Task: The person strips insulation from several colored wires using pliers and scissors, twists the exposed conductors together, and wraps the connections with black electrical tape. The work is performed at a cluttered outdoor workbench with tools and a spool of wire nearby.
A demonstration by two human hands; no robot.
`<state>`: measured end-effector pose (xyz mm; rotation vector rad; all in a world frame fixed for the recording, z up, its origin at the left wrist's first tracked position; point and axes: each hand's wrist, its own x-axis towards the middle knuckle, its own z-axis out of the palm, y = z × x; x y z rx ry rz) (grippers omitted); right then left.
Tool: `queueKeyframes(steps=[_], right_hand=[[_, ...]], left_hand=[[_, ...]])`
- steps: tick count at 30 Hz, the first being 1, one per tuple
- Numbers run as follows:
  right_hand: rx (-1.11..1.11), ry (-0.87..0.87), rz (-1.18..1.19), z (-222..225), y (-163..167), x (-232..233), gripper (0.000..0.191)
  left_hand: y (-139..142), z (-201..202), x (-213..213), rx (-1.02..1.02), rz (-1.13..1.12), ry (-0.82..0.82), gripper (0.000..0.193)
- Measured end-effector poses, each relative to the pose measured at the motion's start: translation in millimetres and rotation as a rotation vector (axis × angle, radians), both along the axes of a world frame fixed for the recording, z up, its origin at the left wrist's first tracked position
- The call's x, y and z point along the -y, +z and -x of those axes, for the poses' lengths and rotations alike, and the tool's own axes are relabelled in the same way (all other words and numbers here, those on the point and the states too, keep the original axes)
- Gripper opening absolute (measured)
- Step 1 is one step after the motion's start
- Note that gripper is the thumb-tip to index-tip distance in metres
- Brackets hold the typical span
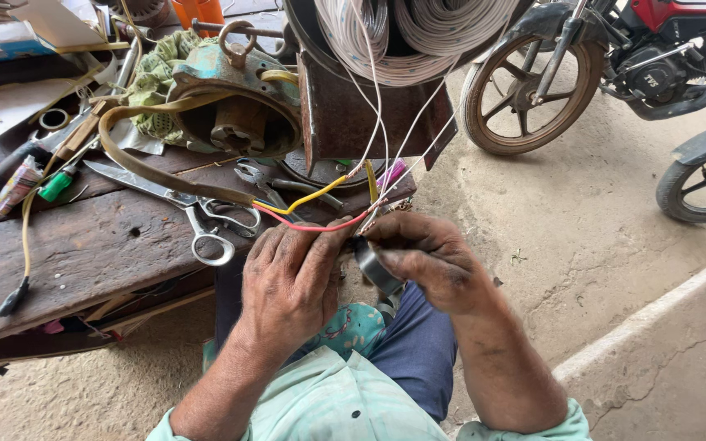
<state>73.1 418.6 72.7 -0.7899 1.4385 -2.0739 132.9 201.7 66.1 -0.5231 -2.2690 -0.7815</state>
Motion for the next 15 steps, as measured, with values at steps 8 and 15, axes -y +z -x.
queueKeyframes(steps=[8, 15], right_hand=[[0.292, 0.101, 0.175, -11.1, -5.7, 2.4, 0.061], [-0.581, -0.244, -0.299, -2.3, 13.1, 6.3, 0.057]], left_hand=[[-2.1, 1.5, 6.6, 0.038, 0.234, 0.067, 0.049], [-10.0, -2.4, 3.7, 0.053, 0.258, 0.131, 0.041]])
